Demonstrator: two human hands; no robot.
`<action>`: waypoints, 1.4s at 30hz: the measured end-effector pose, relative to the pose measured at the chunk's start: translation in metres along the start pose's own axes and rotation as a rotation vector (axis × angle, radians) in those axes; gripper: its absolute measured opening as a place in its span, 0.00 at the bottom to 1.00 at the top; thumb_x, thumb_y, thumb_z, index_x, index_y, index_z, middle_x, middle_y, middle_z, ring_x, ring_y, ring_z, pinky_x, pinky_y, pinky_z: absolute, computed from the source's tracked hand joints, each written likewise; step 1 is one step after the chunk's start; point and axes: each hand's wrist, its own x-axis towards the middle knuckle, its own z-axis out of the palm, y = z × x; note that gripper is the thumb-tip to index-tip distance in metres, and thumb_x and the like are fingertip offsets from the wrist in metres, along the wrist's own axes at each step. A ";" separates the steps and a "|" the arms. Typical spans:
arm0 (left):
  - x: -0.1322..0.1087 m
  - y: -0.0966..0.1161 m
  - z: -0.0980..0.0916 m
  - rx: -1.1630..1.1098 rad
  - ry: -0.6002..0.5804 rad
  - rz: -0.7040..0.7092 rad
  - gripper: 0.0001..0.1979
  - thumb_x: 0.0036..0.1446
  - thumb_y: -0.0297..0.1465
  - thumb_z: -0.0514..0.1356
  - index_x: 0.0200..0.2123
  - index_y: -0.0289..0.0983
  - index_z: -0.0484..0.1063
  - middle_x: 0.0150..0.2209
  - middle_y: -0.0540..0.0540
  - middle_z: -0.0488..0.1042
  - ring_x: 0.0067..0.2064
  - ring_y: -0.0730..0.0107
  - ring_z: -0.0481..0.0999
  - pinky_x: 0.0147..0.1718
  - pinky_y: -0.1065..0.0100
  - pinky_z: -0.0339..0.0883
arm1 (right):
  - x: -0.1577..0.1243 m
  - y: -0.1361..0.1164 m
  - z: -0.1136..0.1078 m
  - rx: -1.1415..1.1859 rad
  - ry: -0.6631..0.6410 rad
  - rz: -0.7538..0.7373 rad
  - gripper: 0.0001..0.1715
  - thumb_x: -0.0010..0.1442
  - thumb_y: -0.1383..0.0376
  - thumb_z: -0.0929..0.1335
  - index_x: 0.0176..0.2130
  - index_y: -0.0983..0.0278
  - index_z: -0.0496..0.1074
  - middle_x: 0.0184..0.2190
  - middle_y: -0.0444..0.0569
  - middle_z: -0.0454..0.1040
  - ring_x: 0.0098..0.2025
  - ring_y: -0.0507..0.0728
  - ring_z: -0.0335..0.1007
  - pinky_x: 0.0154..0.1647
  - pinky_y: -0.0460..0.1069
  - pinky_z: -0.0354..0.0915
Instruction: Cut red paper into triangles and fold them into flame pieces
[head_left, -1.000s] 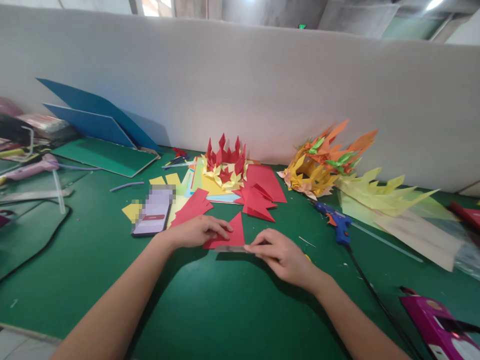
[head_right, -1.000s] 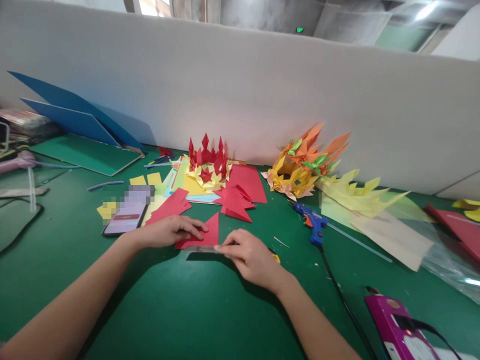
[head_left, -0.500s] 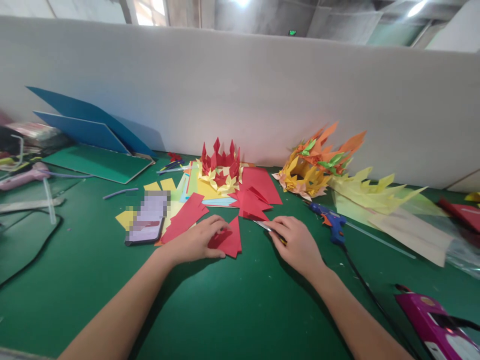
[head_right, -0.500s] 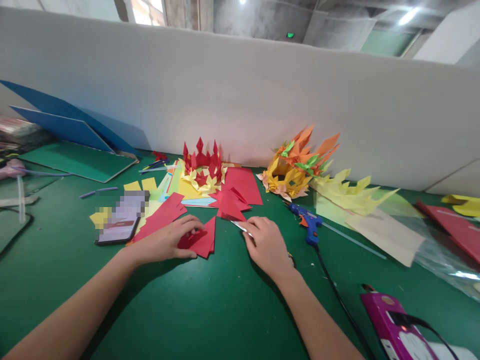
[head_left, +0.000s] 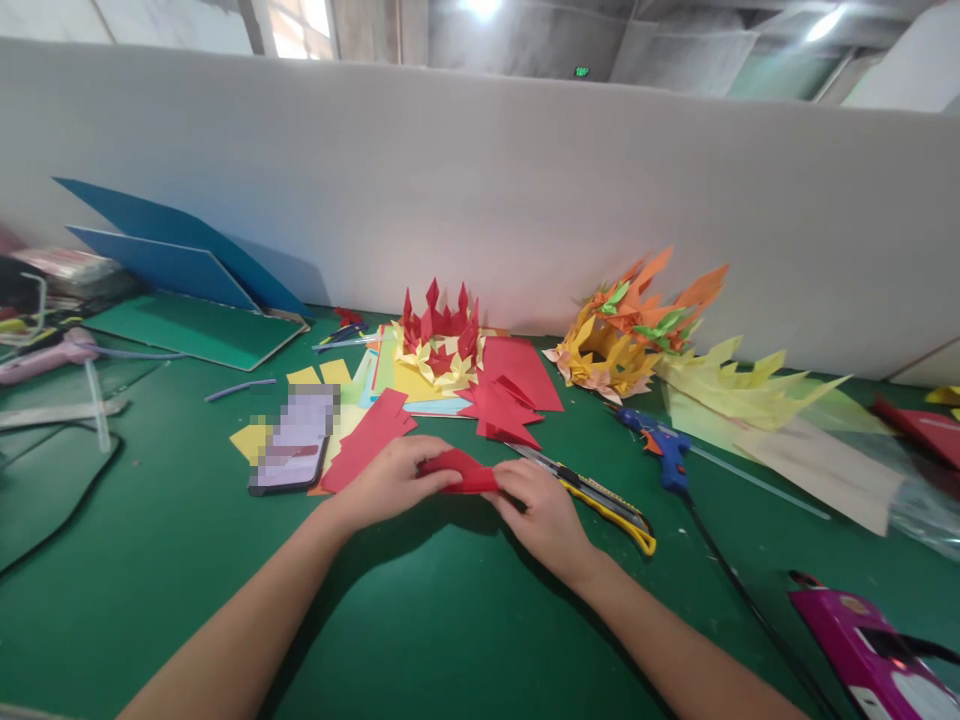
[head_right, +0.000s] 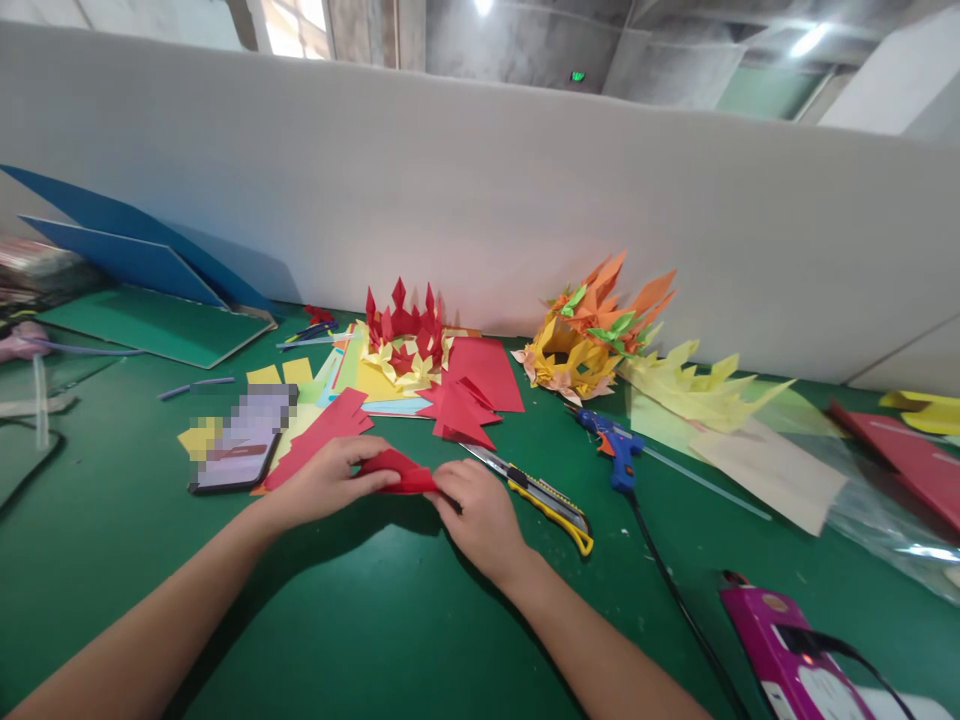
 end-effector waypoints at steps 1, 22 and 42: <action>0.000 -0.002 -0.003 0.007 0.057 -0.013 0.10 0.58 0.34 0.53 0.35 0.39 0.73 0.33 0.49 0.75 0.36 0.68 0.73 0.35 0.68 0.66 | 0.000 0.001 -0.001 -0.005 0.013 -0.016 0.11 0.61 0.69 0.63 0.35 0.62 0.74 0.32 0.50 0.75 0.35 0.57 0.70 0.36 0.52 0.67; 0.005 -0.061 0.001 0.618 0.242 -0.118 0.16 0.59 0.25 0.48 0.46 0.39 0.72 0.48 0.39 0.68 0.52 0.56 0.67 0.51 0.54 0.63 | -0.004 0.003 -0.002 -0.056 -0.049 -0.159 0.14 0.62 0.71 0.61 0.38 0.63 0.74 0.30 0.50 0.74 0.32 0.55 0.68 0.33 0.50 0.65; 0.006 0.011 0.028 -0.869 0.177 -0.420 0.20 0.61 0.41 0.51 0.54 0.39 0.54 0.55 0.37 0.66 0.50 0.63 0.73 0.49 0.57 0.68 | 0.001 0.003 -0.005 0.024 0.324 0.070 0.08 0.58 0.69 0.66 0.31 0.62 0.76 0.25 0.47 0.73 0.28 0.55 0.69 0.30 0.49 0.65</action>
